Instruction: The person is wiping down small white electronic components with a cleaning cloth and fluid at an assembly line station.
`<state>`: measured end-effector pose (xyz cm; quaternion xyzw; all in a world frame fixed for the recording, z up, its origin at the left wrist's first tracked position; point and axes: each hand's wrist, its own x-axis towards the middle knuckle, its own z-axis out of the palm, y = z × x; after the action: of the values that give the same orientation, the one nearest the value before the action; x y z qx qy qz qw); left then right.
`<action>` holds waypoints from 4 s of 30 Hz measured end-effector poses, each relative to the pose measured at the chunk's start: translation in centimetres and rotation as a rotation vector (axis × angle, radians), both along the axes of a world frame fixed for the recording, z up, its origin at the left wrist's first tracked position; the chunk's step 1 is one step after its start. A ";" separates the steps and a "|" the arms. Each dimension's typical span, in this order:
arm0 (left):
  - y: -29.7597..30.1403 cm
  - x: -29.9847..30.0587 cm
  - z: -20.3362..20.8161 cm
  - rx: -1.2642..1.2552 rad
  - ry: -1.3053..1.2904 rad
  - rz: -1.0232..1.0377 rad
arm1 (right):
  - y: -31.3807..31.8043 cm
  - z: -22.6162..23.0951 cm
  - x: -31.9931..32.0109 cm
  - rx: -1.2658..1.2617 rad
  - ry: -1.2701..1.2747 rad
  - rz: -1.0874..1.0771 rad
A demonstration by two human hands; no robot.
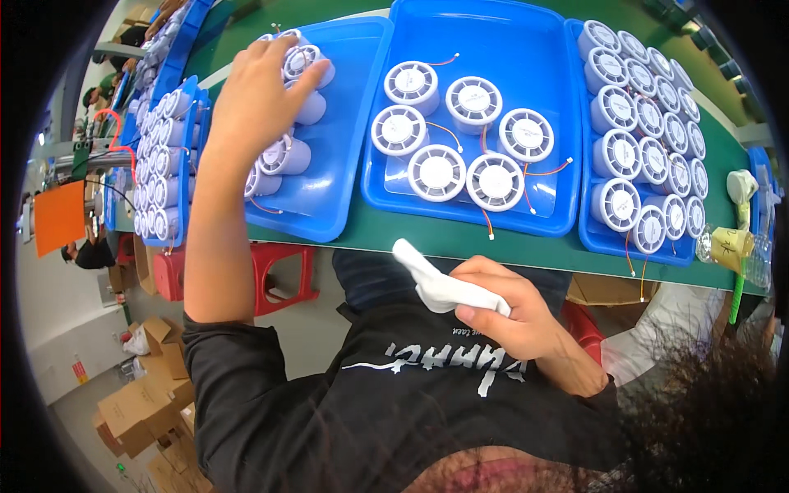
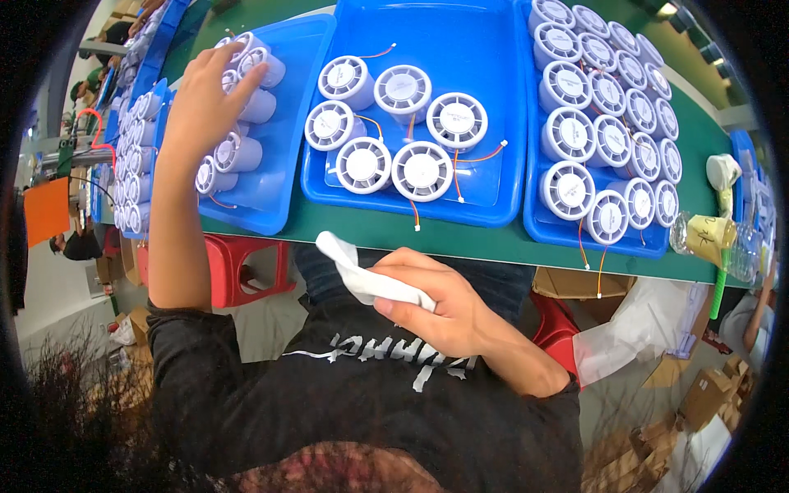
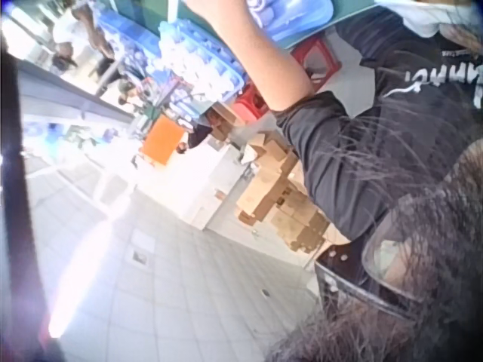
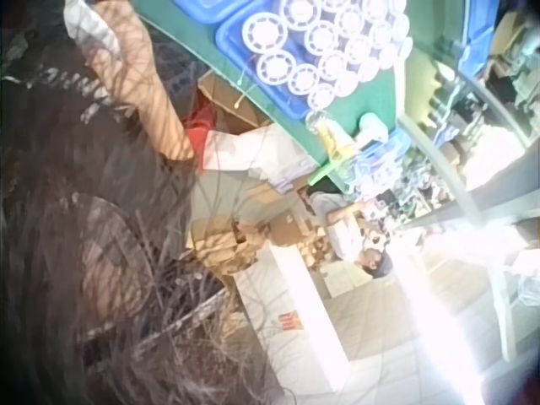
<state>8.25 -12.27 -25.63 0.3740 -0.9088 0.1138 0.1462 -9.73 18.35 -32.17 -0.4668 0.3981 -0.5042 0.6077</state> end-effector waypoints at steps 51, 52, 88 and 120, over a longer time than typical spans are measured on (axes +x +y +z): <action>14.1 -2.3 0.7 1.003 0.638 -0.675 | -4.7 5.8 -1.6 -0.588 1.090 -0.419; 13.3 -2.3 1.5 0.753 0.484 -0.823 | -4.6 5.6 -1.8 -0.547 1.008 -0.332; 16.2 -2.5 -2.7 1.331 1.252 -0.483 | -3.6 4.1 0.6 -0.299 0.028 -0.536; 15.0 -0.2 -1.3 1.748 1.157 -0.426 | -3.8 3.2 0.6 -0.551 0.641 -0.613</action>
<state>8.10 2.70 -26.90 0.1797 -0.5142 -0.7995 0.2532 -9.14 14.57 -29.01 -0.6023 0.5351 -0.5769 0.1345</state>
